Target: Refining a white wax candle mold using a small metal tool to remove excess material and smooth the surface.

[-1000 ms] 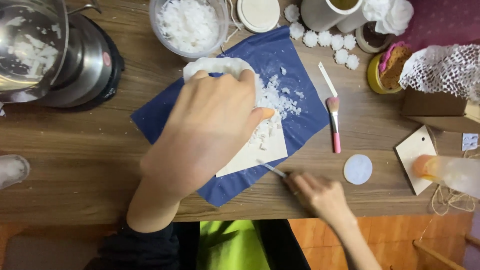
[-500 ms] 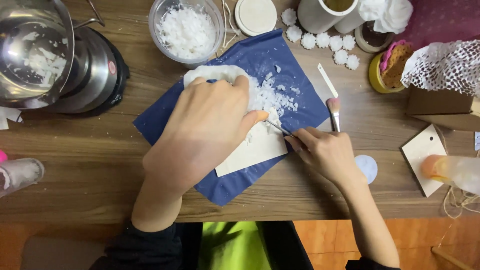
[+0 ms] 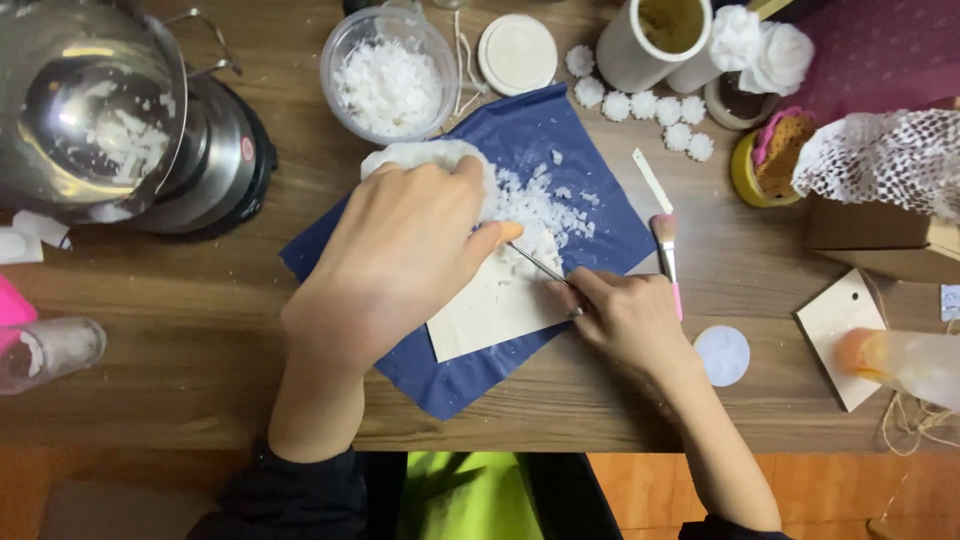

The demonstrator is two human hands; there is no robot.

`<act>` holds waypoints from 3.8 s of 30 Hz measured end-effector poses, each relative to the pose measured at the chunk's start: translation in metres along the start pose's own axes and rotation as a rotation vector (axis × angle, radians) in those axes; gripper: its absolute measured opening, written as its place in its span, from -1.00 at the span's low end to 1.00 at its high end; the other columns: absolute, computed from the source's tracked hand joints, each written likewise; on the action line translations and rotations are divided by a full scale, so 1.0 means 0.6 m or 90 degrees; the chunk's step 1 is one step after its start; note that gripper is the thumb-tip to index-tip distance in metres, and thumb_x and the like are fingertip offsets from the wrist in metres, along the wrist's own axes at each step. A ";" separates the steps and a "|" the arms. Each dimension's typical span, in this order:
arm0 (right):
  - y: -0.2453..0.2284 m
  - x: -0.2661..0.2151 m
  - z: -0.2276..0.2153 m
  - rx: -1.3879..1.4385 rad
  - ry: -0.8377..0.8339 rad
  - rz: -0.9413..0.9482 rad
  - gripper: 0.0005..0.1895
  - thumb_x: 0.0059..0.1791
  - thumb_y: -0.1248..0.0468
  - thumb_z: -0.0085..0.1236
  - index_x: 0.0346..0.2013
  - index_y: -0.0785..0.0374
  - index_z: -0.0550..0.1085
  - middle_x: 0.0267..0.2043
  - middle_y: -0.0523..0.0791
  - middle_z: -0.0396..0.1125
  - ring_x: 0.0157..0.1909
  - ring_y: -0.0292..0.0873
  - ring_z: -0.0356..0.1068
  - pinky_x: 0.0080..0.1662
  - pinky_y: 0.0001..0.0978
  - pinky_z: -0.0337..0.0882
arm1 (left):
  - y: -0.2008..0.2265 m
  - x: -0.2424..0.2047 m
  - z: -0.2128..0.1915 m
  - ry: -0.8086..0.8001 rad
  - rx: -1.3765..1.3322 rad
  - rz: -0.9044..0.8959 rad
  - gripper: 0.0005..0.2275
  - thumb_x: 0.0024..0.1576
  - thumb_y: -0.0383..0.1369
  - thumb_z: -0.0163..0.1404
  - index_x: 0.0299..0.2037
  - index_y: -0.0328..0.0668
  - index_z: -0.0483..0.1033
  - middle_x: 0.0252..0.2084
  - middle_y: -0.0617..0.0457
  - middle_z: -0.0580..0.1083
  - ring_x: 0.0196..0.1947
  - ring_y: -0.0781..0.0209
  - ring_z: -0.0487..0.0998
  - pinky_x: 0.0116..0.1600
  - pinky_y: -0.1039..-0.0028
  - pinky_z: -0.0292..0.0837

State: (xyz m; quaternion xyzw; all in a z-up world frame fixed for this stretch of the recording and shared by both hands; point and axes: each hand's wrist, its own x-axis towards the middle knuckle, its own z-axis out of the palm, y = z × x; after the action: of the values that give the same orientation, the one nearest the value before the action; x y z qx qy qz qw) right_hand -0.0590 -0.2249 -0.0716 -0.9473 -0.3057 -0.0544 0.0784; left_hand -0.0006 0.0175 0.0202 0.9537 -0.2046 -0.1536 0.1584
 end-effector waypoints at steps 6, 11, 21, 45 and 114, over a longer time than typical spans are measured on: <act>0.034 -0.033 -0.005 0.096 -0.045 0.082 -0.67 -0.03 0.08 0.05 -0.60 0.11 0.24 -0.79 -0.18 0.11 -0.75 -0.17 0.15 -0.62 -0.32 0.08 | 0.000 0.001 0.005 -0.002 0.008 -0.001 -0.63 0.20 -0.03 -0.07 -0.30 -0.25 0.32 -0.52 -0.11 0.46 -0.44 -0.24 0.50 -0.40 0.11 0.38; 0.039 -0.062 0.016 0.146 -0.074 0.074 -0.79 -0.08 0.18 0.07 -0.22 0.19 0.46 -0.60 -0.16 0.33 -0.63 -0.11 0.30 -0.58 -0.31 0.19 | 0.002 0.002 0.004 0.007 -0.003 0.000 -0.64 0.19 -0.03 -0.06 -0.31 -0.23 0.32 -0.57 -0.09 0.47 -0.51 -0.20 0.50 -0.42 0.14 0.35; 0.015 -0.111 0.035 0.071 0.041 0.075 -0.75 -0.09 0.19 0.17 -0.13 0.12 0.49 -0.61 -0.28 0.29 -0.67 -0.32 0.24 -0.59 -0.45 0.16 | 0.004 0.005 0.011 0.003 0.046 0.010 -0.59 0.19 0.00 -0.09 -0.23 -0.28 0.33 -0.59 -0.09 0.45 -0.54 -0.17 0.50 -0.44 0.15 0.37; -0.021 0.086 -0.153 0.229 0.138 0.094 -0.61 -0.20 0.33 -0.16 -0.13 0.41 0.40 -0.34 -0.03 0.36 -0.41 -0.15 0.36 -0.33 -0.41 0.31 | -0.007 -0.064 -0.064 0.353 -0.322 0.330 -0.78 0.18 -0.30 -0.23 -0.26 -0.32 0.37 -0.54 0.10 0.33 -0.62 0.28 0.27 -0.48 0.49 0.12; -0.063 0.045 -0.201 0.129 0.279 -0.044 -0.79 0.00 0.26 -0.17 -0.36 0.23 0.45 -0.63 -0.19 0.10 -0.69 -0.23 0.06 -0.60 -0.44 0.07 | 0.079 -0.031 -0.004 0.225 -0.367 0.410 -0.56 0.15 -0.15 -0.29 0.04 -0.44 0.12 0.06 -0.09 0.35 0.09 0.03 0.34 0.16 0.30 0.02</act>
State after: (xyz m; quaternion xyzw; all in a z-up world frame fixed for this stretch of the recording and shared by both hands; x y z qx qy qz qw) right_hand -0.0660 -0.2013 0.0552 -0.8890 -0.3176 -0.2306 0.2359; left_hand -0.0322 -0.0151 0.0438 0.7704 -0.4087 0.0179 0.4890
